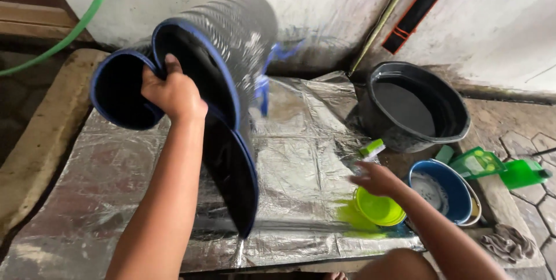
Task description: A person is scrubbing a large black mat with a sponge and soapy water on the floor.
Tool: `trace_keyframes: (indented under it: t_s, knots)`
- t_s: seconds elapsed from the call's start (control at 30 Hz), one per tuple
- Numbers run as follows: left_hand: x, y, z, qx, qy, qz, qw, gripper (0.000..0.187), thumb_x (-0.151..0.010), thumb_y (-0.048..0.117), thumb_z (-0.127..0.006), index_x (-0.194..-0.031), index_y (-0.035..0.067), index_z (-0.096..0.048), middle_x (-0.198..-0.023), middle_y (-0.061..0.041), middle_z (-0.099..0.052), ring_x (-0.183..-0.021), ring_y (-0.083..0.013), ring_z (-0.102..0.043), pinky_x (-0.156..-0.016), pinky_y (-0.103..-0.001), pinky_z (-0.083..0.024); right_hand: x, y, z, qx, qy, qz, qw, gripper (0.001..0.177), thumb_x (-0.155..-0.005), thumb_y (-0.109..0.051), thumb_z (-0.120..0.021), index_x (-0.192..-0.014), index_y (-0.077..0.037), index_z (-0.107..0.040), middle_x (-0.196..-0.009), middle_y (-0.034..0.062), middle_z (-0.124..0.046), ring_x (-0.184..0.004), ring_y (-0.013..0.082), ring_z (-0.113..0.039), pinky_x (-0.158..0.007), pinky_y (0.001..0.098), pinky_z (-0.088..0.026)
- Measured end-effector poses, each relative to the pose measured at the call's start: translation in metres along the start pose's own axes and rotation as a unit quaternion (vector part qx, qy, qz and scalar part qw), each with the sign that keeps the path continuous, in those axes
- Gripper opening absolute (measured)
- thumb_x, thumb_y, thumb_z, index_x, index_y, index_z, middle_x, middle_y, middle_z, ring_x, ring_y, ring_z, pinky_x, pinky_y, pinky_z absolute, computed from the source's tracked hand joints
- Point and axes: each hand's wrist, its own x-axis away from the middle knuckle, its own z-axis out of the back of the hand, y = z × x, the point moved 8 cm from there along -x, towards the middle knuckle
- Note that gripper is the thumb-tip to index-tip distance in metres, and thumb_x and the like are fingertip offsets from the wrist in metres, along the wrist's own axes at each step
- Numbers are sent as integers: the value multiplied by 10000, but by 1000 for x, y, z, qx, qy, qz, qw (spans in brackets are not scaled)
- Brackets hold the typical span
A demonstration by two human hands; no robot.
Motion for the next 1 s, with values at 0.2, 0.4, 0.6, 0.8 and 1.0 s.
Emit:
trace_keyframes:
  t_s: [0.2,0.4,0.6,0.8,1.0]
  knots:
    - [-26,7,8,43,69,82,993,305,-870,-47,-567,-1170,-57,-623,-1164,-255,-765,-1029,-318,-766,-925,-377,-602,60,-206,-104,53,-223,234,945,1289,-746,-658,-699,-1627,-127,78,-1735,111,12,-1578,323,-74,-1289,494,-183]
    - [-21,-13,-3,14,90,122,988,398,-827,-46,-531,-1215,-65,-617,-1217,-257,-739,-1073,-333,-753,-914,-381,-599,60,-268,-241,-382,-128,149,903,1418,-716,-339,-885,-1575,-91,216,-1710,148,24,-1578,258,-25,-1302,413,-182]
    - [-19,-35,-11,-40,104,180,977,511,-775,-45,-488,-1270,-76,-610,-1280,-262,-708,-1126,-353,-739,-900,-385,-596,89,-305,-270,-429,-4,201,880,1344,-810,-447,-862,-1591,-101,176,-1729,120,103,-1596,311,-39,-1272,456,-234]
    - [14,-15,-42,47,95,318,942,578,-865,-32,-470,-1439,20,-518,-1391,-184,-643,-1126,-307,-677,-904,-405,-506,58,-291,-209,-426,32,103,898,1035,-837,-94,-622,-1643,-218,17,-1384,115,-685,-1016,257,-766,-697,401,-677]
    - [-67,-5,-62,90,-39,163,982,312,-734,-97,-694,-1033,-10,-697,-1047,-166,-785,-917,-261,-731,-863,-408,-602,-2,-171,-82,-247,388,134,878,472,-990,-135,-455,-1444,-212,-555,-1376,121,-673,-1235,336,-647,-1011,441,-494]
